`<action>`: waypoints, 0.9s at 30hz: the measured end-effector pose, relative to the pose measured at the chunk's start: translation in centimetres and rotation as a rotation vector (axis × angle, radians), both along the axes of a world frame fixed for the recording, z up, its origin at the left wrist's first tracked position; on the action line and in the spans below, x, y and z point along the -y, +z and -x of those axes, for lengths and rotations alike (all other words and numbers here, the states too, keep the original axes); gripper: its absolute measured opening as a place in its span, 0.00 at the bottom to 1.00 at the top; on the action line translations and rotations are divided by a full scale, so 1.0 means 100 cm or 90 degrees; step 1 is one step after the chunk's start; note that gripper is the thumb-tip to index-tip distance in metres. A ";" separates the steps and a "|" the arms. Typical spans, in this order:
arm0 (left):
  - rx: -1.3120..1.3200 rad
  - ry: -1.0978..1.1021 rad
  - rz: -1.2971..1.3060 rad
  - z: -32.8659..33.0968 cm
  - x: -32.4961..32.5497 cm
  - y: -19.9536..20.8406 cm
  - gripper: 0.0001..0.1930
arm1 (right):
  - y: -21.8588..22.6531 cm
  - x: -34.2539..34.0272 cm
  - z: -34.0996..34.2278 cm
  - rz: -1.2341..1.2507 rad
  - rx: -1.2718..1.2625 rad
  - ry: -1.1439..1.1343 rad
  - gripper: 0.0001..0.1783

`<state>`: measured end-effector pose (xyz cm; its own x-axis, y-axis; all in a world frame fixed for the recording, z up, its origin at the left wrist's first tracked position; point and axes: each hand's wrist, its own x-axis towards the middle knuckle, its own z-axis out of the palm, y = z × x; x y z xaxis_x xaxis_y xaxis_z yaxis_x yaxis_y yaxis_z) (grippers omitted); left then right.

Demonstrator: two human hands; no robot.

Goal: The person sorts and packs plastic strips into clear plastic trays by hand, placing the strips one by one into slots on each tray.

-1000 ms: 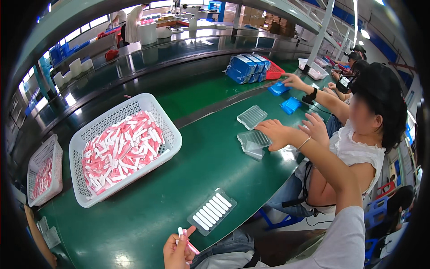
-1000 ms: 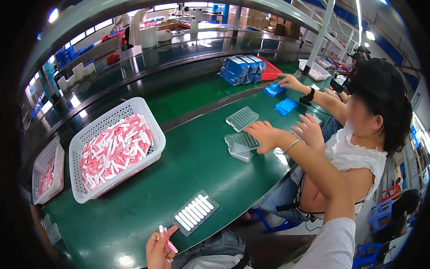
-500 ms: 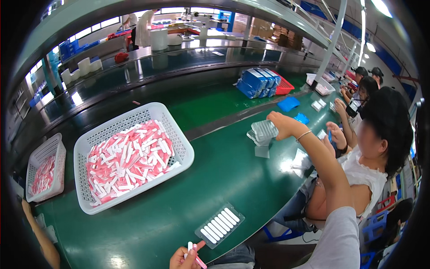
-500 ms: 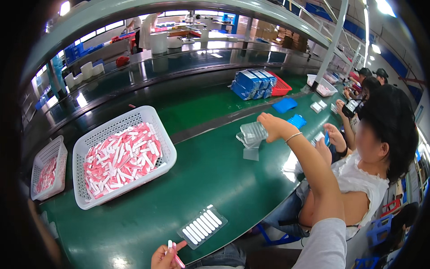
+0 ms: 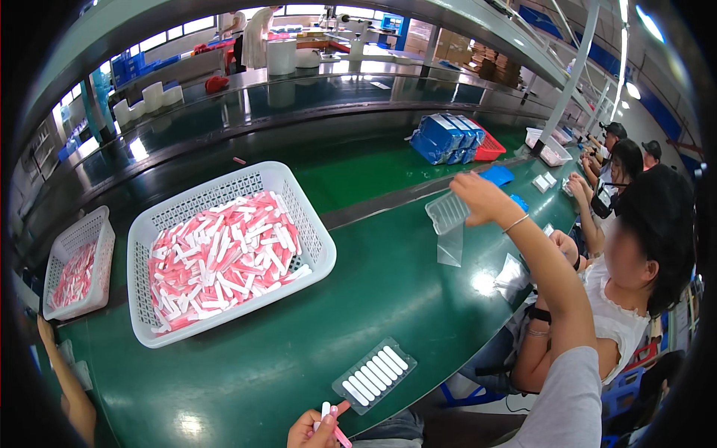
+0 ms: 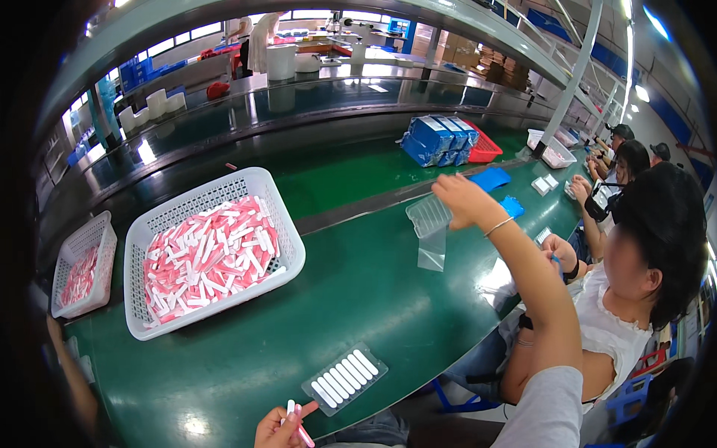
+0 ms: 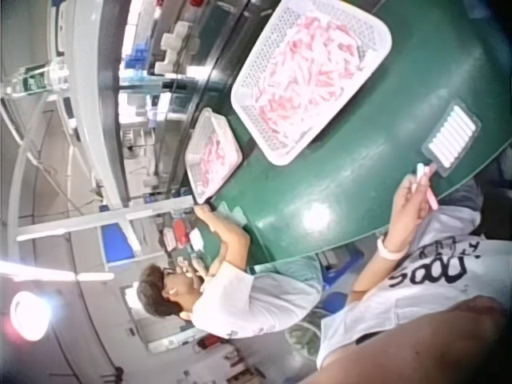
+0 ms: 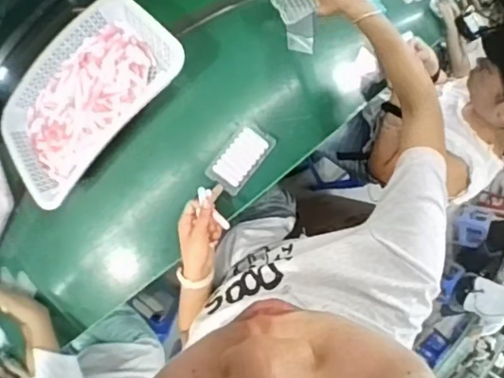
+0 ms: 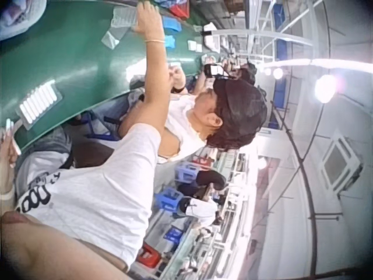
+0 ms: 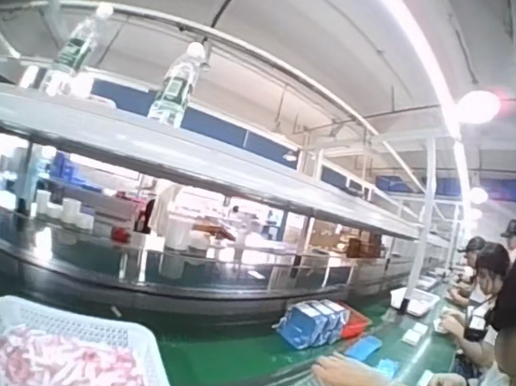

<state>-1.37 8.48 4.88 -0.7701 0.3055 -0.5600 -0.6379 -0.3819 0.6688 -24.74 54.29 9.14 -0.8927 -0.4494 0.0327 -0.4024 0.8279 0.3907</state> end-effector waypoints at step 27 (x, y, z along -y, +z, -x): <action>-0.007 -0.067 -0.064 0.005 0.004 -0.016 0.13 | -0.074 0.045 -0.018 0.504 0.004 -0.436 0.51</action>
